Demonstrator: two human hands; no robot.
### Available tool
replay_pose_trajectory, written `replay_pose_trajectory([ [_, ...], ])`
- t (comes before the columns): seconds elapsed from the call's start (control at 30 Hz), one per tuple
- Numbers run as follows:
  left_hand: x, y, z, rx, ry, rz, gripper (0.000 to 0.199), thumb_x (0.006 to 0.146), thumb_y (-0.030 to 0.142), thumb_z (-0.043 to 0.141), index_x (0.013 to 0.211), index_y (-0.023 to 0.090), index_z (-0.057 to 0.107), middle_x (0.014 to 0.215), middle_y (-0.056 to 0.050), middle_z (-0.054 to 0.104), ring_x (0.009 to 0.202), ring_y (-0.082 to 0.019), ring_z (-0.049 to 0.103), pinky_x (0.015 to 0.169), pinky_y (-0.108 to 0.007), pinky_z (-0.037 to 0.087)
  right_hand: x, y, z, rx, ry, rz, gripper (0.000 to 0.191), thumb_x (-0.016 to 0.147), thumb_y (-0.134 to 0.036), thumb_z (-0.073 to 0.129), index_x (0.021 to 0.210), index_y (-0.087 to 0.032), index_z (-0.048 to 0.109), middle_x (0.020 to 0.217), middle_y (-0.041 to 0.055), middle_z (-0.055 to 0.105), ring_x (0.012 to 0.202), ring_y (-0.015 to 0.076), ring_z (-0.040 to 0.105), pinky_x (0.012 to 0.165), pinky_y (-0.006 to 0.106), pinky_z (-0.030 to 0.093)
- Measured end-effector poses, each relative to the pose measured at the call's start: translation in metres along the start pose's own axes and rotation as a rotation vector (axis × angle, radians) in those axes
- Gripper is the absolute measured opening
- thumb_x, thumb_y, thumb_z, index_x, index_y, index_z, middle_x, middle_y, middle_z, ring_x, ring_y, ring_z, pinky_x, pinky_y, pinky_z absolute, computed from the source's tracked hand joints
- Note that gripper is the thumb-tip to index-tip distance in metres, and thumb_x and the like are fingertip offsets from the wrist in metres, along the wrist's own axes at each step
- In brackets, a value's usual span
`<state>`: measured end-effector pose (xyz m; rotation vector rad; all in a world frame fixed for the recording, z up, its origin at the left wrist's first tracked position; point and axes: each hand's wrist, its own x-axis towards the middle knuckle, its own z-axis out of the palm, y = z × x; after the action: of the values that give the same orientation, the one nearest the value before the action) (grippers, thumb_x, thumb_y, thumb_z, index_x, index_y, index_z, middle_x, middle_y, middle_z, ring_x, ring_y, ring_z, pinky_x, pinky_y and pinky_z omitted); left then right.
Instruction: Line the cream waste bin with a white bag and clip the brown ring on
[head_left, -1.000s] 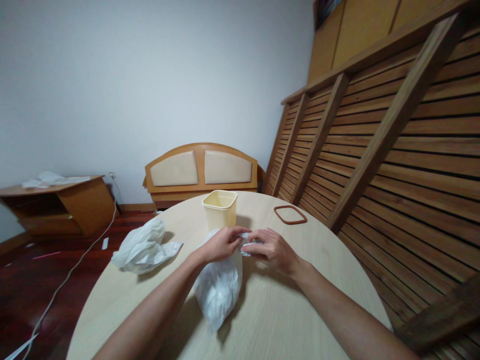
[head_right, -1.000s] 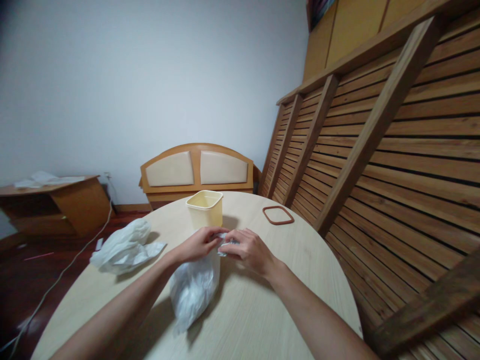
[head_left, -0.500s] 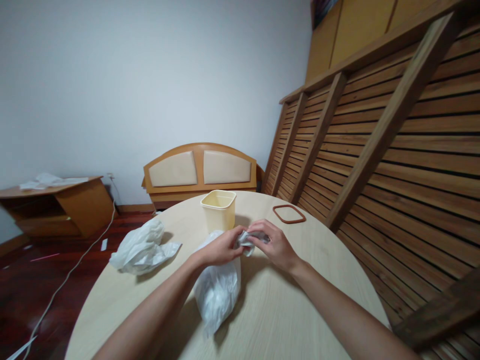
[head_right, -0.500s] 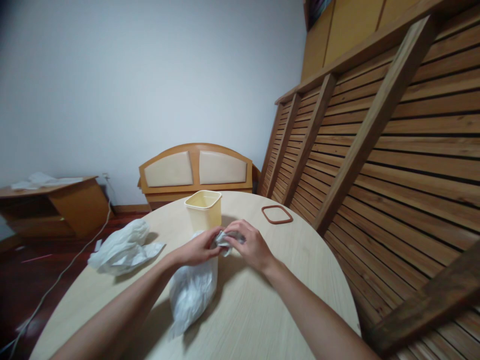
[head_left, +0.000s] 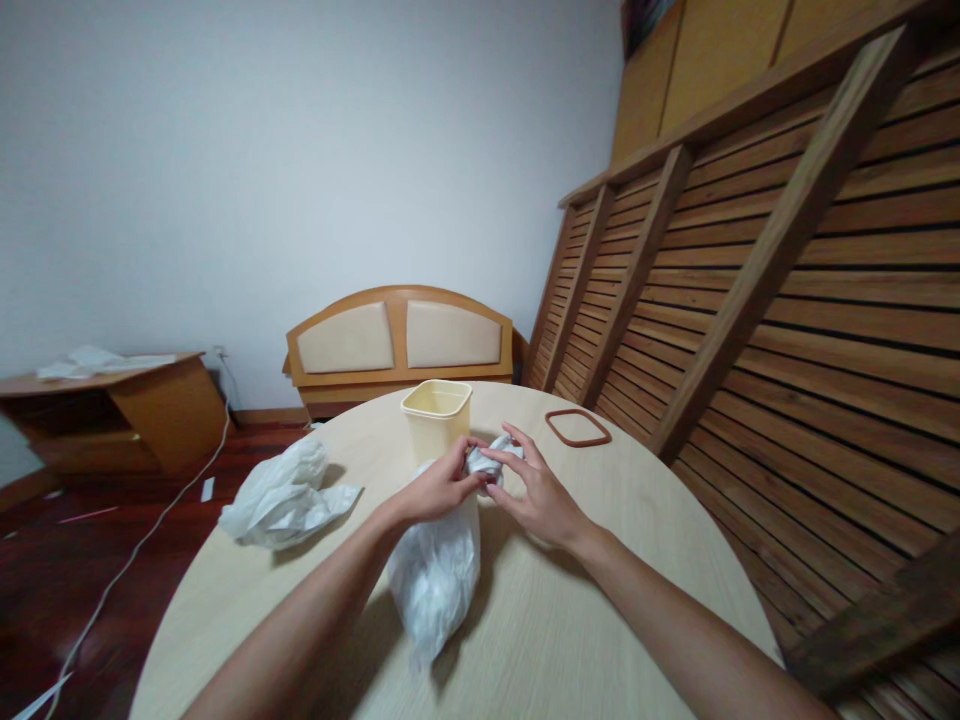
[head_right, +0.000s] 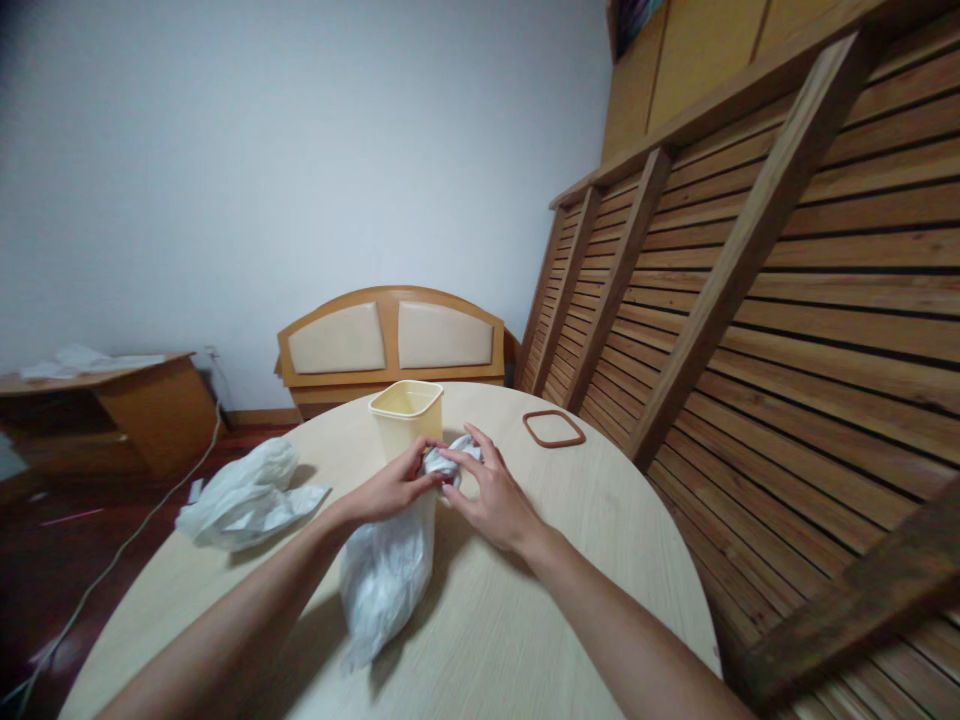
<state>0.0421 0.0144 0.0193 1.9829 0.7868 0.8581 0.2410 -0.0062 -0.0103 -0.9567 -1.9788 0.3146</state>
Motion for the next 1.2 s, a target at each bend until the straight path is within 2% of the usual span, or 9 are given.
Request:
replay_pose_trajectory([
  [0.2,0.002,0.007,0.0,0.048,0.058,-0.009,0.025,0.086,0.034,0.06,0.102,0.016,0.053,0.09,-0.002,0.058,0.084,-0.017,0.053,0.077,-0.029,0.044,0.0,0.002,0.015,0.331,0.086,0.07,0.045,0.086,-0.02,0.063,0.129,-0.03,0.053,0.151,0.0083,0.038,0.136,0.0235,0.046,0.103,0.039,0.051],
  [0.37,0.005,0.01,0.003,0.098,0.142,-0.023,0.018,0.085,0.033,0.059,0.088,0.016,0.054,0.079,0.001,0.056,0.073,-0.015,0.052,0.069,-0.026,0.043,0.002,0.002,0.021,0.465,0.206,0.099,0.055,0.083,-0.02,0.067,0.131,-0.028,0.041,0.139,0.0091,0.051,0.104,0.0179,0.066,0.09,0.035,0.057],
  [0.57,0.011,0.007,0.005,0.09,0.192,-0.047,0.024,0.086,0.038,0.058,0.086,0.014,0.061,0.08,-0.002,0.064,0.076,-0.018,0.057,0.071,-0.027,0.045,0.0,0.002,0.02,0.381,0.244,0.004,0.053,0.081,-0.014,0.066,0.125,-0.029,0.04,0.147,0.0112,0.042,0.104,0.0173,0.066,0.084,0.032,0.058],
  [0.77,0.014,0.0,0.003,0.056,0.203,-0.079,0.038,0.089,0.047,0.05,0.077,0.014,0.063,0.074,-0.003,0.064,0.069,-0.017,0.056,0.067,-0.027,0.042,-0.001,0.004,0.019,0.251,0.275,-0.094,0.047,0.079,-0.007,0.063,0.118,-0.028,0.047,0.148,0.0096,0.038,0.079,0.0096,0.067,0.076,0.03,0.06],
  [0.83,0.013,-0.003,0.002,0.085,0.247,-0.112,0.037,0.088,0.047,0.052,0.076,0.013,0.062,0.068,-0.002,0.061,0.064,-0.016,0.053,0.063,-0.026,0.041,-0.001,0.002,0.016,0.198,0.262,-0.133,0.041,0.08,-0.006,0.062,0.113,-0.027,0.052,0.145,0.0091,0.042,0.08,0.0105,0.067,0.078,0.031,0.059],
  [0.93,0.011,-0.005,0.001,0.123,0.304,-0.119,0.035,0.085,0.038,0.058,0.107,0.011,0.062,0.061,0.004,0.054,0.054,-0.013,0.047,0.055,-0.023,0.037,0.0,-0.002,0.012,0.101,0.233,-0.186,0.028,0.081,-0.006,0.061,0.101,-0.024,0.059,0.131,0.0085,0.053,0.104,0.0188,0.065,0.085,0.034,0.058],
  [1.03,0.008,-0.003,0.0,0.185,0.253,-0.004,0.054,0.083,0.019,0.053,0.137,0.015,0.048,0.073,0.002,0.061,0.062,-0.014,0.054,0.064,-0.024,0.044,0.001,-0.003,0.01,0.038,0.228,-0.217,0.021,0.082,-0.006,0.062,0.094,-0.024,0.061,0.115,0.0073,0.06,0.112,0.0218,0.061,0.092,0.038,0.054],
  [1.13,0.007,-0.001,0.0,0.33,0.154,0.097,0.048,0.074,0.006,0.047,0.117,0.017,0.065,0.096,-0.005,0.068,0.089,-0.019,0.062,0.086,-0.029,0.046,0.001,-0.002,0.01,0.031,0.218,-0.236,0.023,0.081,-0.004,0.062,0.093,-0.023,0.062,0.106,0.0058,0.061,0.105,0.0199,0.063,0.093,0.037,0.053],
  [1.2,0.007,0.0,0.001,0.421,0.124,0.065,0.037,0.073,0.005,0.045,0.098,0.017,0.071,0.097,-0.007,0.068,0.094,-0.022,0.062,0.088,-0.032,0.046,0.001,-0.001,0.01,0.041,0.182,-0.255,0.025,0.08,-0.001,0.061,0.092,-0.023,0.062,0.104,0.0052,0.061,0.102,0.0189,0.064,0.091,0.036,0.053],
])
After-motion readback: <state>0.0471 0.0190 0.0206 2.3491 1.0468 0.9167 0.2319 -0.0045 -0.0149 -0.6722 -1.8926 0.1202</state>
